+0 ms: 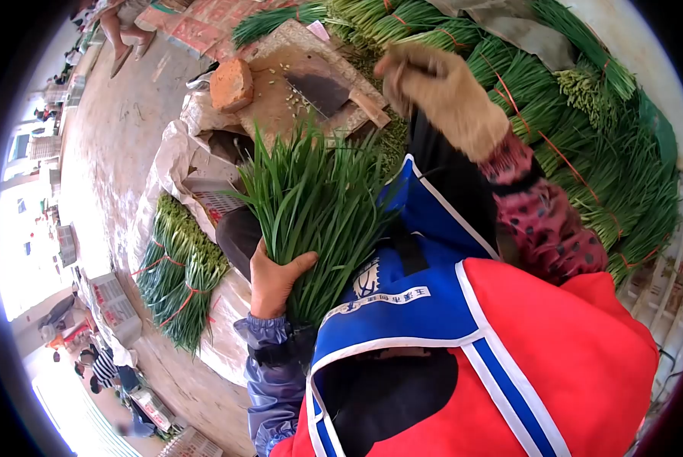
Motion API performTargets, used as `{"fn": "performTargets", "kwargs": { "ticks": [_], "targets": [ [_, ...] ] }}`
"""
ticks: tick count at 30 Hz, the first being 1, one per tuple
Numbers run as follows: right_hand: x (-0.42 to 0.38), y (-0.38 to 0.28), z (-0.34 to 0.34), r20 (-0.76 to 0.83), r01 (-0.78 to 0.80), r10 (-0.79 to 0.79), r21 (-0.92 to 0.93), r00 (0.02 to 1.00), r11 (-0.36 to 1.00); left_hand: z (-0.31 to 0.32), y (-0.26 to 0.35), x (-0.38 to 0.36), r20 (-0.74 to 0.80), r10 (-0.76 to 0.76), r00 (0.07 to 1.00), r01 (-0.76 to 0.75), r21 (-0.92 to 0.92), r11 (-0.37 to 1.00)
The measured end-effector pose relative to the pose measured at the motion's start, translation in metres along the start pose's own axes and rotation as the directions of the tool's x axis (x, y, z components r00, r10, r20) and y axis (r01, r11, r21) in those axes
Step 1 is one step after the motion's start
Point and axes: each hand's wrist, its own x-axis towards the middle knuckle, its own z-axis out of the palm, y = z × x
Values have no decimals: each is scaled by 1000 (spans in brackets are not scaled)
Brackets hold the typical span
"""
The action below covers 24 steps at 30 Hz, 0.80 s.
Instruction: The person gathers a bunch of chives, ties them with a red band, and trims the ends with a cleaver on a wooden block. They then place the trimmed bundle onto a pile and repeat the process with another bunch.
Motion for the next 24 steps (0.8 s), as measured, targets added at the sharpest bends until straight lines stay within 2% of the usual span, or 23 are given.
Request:
{"fn": "performTargets", "kwargs": {
  "ticks": [1,3,4,5,7,8,9,11,12,14,15,17,18,20,21,23,24],
  "targets": [
    [-11,-4,3,89,34,-22,-132,996,991,0,1,0,2,-3,1000,3,4,1000],
    [-26,9,11,302,357,-255,-356,918,864,1,5,1,-5,-17,1000,17,22,1000],
    [-36,-1,21,350,234,-88,-400,933,886,1,5,1,0,-18,1000,18,28,999],
    [-39,0,28,409,295,-45,-573,911,765,2,6,1,-2,-13,1000,13,30,999],
    [-40,6,46,422,267,178,-794,889,546,4,6,-1,-12,-7,1000,8,33,999],
    [-40,19,52,464,303,196,-789,864,535,4,6,-1,-4,5,1000,-4,64,998],
    [-43,33,55,542,412,81,-720,837,558,4,7,-2,2,17,1000,-17,95,995],
    [-50,46,60,417,346,-88,-598,905,723,4,7,-2,-13,37,999,-36,96,995],
    [-49,50,62,425,352,-90,-593,901,724,4,7,-2,-18,34,999,-32,100,994],
    [-46,53,64,21,71,-67,-297,997,952,6,3,-3,-19,23,1000,-22,66,998],
    [-35,55,61,-72,-26,14,-177,997,984,6,2,-3,-27,25,999,-24,61,998],
    [-25,45,54,-122,-40,24,-133,992,990,6,2,-2,-21,63,998,-61,101,993],
    [-24,38,54,-117,-36,20,-136,993,990,7,3,-1,-22,70,997,-67,121,990],
    [-26,20,57,115,201,-171,-345,978,917,8,0,-1,-25,94,995,-89,138,986],
    [-26,14,61,119,203,-172,-347,978,916,9,-2,1,-23,117,993,-112,159,981],
    [-24,4,76,320,280,-79,-655,944,702,11,-5,3,-27,134,991,-125,205,971],
    [-19,3,87,335,204,82,-730,939,653,12,-6,3,-29,145,989,-133,256,957]
  ]
}}
